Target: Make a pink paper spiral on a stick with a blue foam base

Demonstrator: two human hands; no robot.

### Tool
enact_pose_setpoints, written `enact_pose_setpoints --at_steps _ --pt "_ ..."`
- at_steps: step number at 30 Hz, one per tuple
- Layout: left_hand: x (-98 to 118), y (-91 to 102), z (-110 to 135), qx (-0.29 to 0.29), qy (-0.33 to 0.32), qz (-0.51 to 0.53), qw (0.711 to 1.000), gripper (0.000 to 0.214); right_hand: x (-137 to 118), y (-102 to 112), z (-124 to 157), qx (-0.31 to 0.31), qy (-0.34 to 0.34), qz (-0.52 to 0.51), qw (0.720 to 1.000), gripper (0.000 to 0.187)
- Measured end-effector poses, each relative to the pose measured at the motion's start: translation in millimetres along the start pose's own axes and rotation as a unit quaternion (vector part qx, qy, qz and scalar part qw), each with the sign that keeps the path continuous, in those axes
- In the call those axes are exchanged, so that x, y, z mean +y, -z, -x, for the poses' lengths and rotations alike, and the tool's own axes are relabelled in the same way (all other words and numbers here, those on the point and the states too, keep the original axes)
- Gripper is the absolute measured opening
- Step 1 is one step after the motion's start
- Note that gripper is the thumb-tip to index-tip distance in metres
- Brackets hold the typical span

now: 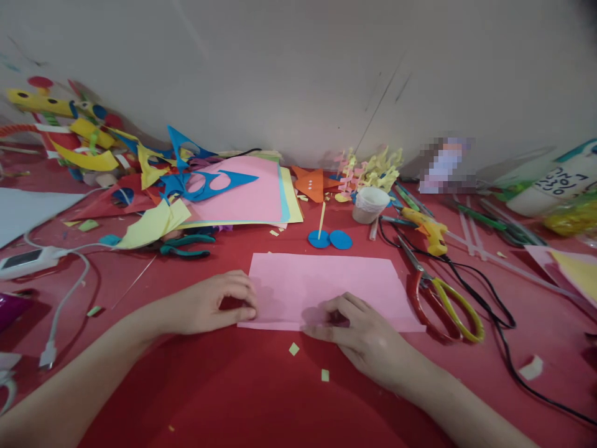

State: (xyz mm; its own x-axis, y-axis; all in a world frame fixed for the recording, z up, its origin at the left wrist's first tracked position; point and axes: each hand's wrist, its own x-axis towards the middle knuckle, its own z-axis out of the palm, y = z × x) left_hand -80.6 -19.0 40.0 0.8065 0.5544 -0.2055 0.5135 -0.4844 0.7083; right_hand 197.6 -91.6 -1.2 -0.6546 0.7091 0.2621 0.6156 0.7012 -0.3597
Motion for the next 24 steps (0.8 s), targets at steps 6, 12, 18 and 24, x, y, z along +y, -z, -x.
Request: enact_pose_setpoints --at_steps 6,12,18,24 --pt "2.8 -1.1 2.8 -0.006 0.034 -0.021 0.999 0.013 0.5 -0.8 -0.1 0.002 -0.003 -0.016 1.0 0.044" --pt "5.6 -3.4 -0.6 -0.008 0.03 -0.055 0.998 0.011 -0.2 -0.7 -0.1 -0.001 -0.01 -0.023 1.0 0.045" --pt "3.8 -4.4 -2.1 -0.007 0.027 -0.061 0.998 0.015 -0.6 -0.4 0.1 -0.002 -0.014 -0.027 1.0 0.046" --pt "7.1 -6.2 -0.6 0.0 0.047 -0.066 0.997 0.014 0.6 -1.2 1.2 -0.003 -0.011 -0.023 1.0 0.046"
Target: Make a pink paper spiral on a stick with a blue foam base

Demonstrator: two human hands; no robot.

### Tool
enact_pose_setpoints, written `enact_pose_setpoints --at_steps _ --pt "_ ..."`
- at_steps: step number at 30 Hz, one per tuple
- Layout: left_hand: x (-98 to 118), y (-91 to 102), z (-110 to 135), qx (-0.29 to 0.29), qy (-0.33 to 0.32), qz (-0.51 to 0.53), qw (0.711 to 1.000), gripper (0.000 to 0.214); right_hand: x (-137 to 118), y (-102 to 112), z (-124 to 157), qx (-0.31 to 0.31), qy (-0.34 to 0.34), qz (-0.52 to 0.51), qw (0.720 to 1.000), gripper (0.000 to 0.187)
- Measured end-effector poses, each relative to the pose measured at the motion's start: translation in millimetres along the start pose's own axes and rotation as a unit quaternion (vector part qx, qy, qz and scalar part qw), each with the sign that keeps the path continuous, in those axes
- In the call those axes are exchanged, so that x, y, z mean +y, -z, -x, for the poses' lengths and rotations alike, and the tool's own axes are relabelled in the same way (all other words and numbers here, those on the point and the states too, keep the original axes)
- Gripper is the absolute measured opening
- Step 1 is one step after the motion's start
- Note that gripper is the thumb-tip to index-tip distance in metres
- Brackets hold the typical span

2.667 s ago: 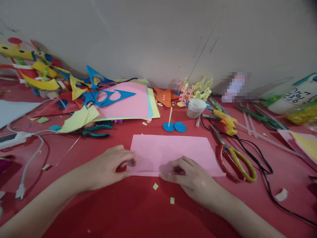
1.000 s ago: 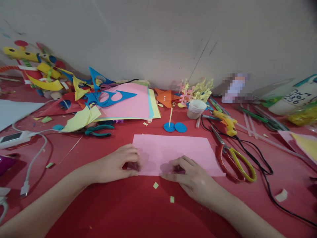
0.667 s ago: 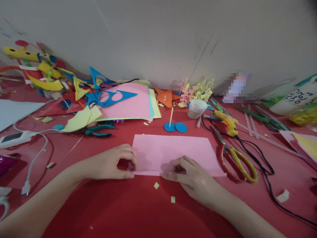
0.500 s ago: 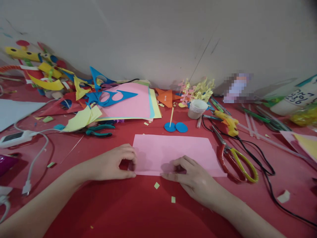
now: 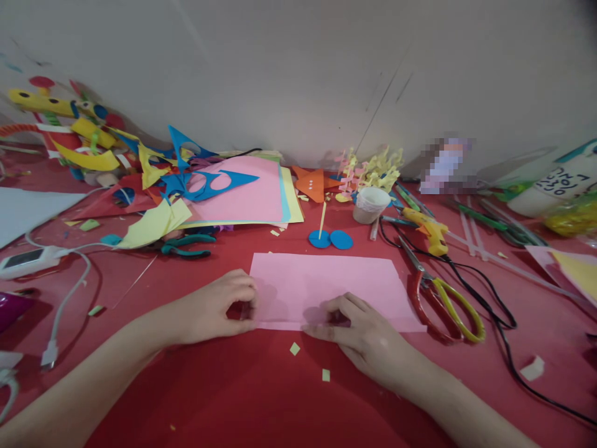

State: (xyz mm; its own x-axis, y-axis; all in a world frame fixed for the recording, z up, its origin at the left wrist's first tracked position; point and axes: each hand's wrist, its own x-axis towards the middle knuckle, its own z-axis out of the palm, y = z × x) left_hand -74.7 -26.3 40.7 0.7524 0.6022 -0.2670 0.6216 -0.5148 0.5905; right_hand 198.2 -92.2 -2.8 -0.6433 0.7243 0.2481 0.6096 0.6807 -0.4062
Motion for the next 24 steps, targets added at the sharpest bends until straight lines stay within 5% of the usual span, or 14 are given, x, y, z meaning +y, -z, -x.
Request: enact_pose_setpoints --at_steps 13,24 --pt "-9.5 24.8 15.1 -0.066 -0.011 0.009 0.998 0.026 -0.5 0.9 -1.6 0.008 0.006 -0.001 1.0 0.05" --pt "16.9 -17.7 -9.1 0.078 -0.012 -0.006 0.997 0.015 -0.9 0.8 -2.1 0.01 -0.001 -0.019 1.0 0.048"
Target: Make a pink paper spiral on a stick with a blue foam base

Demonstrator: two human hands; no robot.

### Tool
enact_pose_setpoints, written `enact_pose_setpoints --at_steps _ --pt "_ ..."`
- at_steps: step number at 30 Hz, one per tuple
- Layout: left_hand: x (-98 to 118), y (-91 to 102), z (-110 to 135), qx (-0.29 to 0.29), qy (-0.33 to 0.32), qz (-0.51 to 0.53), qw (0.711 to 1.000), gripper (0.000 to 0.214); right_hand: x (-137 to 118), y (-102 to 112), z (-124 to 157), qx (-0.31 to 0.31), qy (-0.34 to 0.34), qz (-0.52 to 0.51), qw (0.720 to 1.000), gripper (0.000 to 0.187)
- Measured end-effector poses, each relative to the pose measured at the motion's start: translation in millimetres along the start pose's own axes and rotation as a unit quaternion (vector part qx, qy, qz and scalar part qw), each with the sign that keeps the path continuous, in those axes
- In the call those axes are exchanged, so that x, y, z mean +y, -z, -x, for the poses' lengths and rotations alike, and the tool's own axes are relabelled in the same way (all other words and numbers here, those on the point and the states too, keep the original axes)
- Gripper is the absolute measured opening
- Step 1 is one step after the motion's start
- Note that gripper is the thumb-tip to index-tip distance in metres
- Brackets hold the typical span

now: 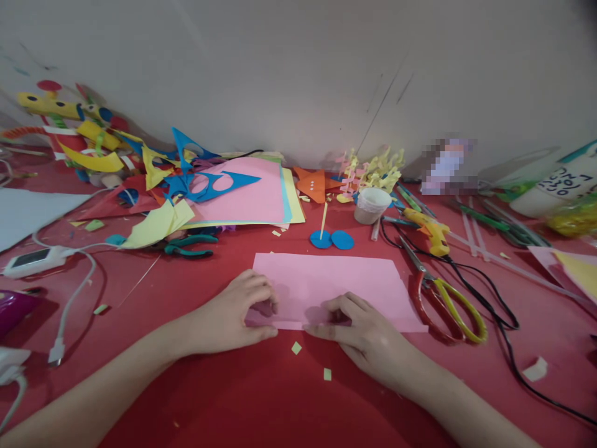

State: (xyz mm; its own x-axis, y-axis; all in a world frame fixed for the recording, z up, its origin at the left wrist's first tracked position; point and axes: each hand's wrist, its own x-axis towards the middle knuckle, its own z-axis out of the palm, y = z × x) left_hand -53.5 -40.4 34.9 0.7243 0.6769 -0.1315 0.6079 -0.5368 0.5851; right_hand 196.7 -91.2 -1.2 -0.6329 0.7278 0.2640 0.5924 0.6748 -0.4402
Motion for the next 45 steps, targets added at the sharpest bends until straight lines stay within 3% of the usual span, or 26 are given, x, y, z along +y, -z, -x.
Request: enact_pose_setpoints --at_steps 8,14,20,29,33,37,40,45 --pt "-2.8 0.5 1.0 -0.013 0.009 0.027 1.0 0.022 -0.2 0.3 0.6 0.001 0.0 0.008 1.0 0.043" --pt "-9.1 11.0 5.7 -0.068 0.024 0.079 0.994 0.037 -0.8 1.0 -0.2 0.001 0.005 0.018 1.0 0.043" --pt "-20.8 24.0 8.5 -0.114 -0.015 0.076 0.99 0.032 -0.7 1.2 0.3 0.001 0.002 0.016 1.0 0.041" --pt "-35.3 39.3 14.6 -0.135 -0.016 0.13 0.982 0.046 -2.0 1.7 0.4 -0.007 -0.006 0.011 1.0 0.048" --pt "-41.9 37.5 13.4 -0.095 0.025 0.186 0.978 0.039 -3.4 2.6 -0.2 -0.004 0.0 0.016 1.0 0.044" --pt "-43.7 31.0 7.7 0.012 0.092 0.227 0.969 0.02 -3.6 0.7 0.3 0.005 -0.05 -0.015 0.999 0.04" --pt "-40.2 28.5 2.8 0.096 0.118 0.269 0.951 0.019 -3.4 -1.7 0.0 0.008 -0.094 -0.031 0.995 0.043" --pt "-35.0 26.6 -1.5 0.179 0.142 0.306 0.924 0.023 -4.3 -2.7 -3.8 0.027 -0.109 -0.078 0.991 0.015"
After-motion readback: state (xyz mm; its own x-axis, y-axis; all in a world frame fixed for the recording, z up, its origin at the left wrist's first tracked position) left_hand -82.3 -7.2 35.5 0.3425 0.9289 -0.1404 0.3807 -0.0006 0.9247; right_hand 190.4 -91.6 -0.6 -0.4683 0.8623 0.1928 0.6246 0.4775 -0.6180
